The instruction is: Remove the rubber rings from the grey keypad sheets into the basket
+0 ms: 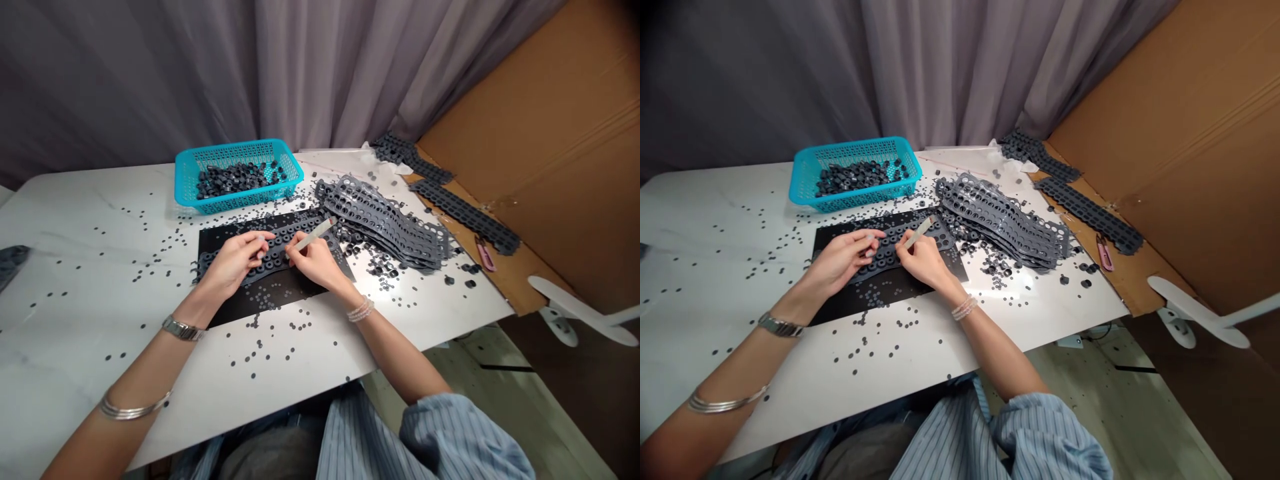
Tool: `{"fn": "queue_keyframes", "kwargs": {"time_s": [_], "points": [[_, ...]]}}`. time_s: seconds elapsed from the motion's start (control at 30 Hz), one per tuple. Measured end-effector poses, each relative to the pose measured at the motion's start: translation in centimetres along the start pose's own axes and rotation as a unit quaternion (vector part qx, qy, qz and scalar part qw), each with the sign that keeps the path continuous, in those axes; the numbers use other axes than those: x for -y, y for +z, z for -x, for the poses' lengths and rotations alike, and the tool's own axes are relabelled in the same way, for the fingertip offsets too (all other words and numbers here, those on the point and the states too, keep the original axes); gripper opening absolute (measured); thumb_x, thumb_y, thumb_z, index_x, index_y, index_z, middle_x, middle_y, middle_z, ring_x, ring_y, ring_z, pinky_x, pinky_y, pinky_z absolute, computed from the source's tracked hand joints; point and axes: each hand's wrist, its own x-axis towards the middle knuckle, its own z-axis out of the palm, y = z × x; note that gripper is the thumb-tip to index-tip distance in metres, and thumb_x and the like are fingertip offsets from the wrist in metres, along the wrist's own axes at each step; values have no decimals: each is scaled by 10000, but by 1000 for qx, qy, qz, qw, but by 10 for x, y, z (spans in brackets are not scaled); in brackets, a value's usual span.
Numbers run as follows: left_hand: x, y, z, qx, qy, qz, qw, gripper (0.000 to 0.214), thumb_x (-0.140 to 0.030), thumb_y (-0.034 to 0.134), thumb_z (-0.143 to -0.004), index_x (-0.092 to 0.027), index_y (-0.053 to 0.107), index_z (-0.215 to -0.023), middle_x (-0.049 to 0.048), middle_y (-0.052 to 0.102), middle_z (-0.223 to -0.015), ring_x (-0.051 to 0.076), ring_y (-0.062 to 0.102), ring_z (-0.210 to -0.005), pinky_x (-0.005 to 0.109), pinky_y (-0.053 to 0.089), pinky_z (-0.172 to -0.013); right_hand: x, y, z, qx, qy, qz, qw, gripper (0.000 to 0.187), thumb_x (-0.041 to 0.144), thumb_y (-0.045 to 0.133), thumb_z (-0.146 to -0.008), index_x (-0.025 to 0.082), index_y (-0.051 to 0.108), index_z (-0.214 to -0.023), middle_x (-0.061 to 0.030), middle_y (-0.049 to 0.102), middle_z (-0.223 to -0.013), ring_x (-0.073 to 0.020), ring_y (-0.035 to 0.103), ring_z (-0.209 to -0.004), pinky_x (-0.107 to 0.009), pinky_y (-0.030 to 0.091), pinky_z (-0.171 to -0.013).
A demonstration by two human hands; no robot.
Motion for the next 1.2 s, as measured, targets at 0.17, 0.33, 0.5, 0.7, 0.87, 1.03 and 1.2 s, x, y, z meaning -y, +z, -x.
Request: {"fn": "queue_keyframes", "kwargs": {"time_s": [0.17,0.33,0.5,0.7,0.87,1.03,1.2], "points": [[5,7,14,24,134,-461,877,265,-168,517,-839,-204,765,-926,20,673,-772,159,557,-662,291,424,-670,3,0,2,16,-11,19,1000,180,247,520,-888,214,544,-712,31,611,-622,-133,541,-582,-245,368,-603],[12,11,17,31,199,-601,773,280,-232,526,-869,-150,728,-1045,95,680,-918,251,622,-869,359,455,-810,4,2,2,18,-17,48,999,169,242,503,-901,217,516,-734,31,589,-602,-139,540,-568,-248,355,-598],[19,15,14,35,199,-619,759,246,-186,469,-884,-127,705,-929,107,629,-864,258,599,-833,365,433,-750,2,8,2,13,-47,93,994,145,201,477,-891,222,490,-749,15,594,-651,-147,556,-600,-250,344,-608],[-6,6,24,44,156,-479,863,79,-217,656,-809,-190,730,-807,-7,555,-668,139,488,-618,287,370,-618,1,11,2,-3,-31,98,995,149,233,492,-891,233,486,-742,22,550,-587,-159,520,-550,-270,331,-592],[-27,-9,21,-39,-11,29,999,63,-114,739,-751,-122,718,-810,29,575,-755,89,487,-627,192,340,-478,1,3,-1,-4,18,-7,1000,153,269,523,-878,227,537,-731,21,627,-612,-156,595,-602,-259,417,-633],[-23,-6,18,-51,-162,273,947,168,17,518,-865,-53,652,-791,130,592,-860,74,519,-651,124,411,-461,-4,-6,-3,-70,55,-109,990,184,355,529,-881,228,528,-748,27,649,-614,-145,633,-613,-248,470,-631],[-19,1,23,-35,-186,337,922,251,44,459,-887,-24,629,-1058,128,574,-906,89,573,-715,124,492,-527,-7,-6,-3,-85,58,-112,988,198,372,539,-876,228,532,-740,27,646,-600,-141,617,-586,-243,464,-605]]}}
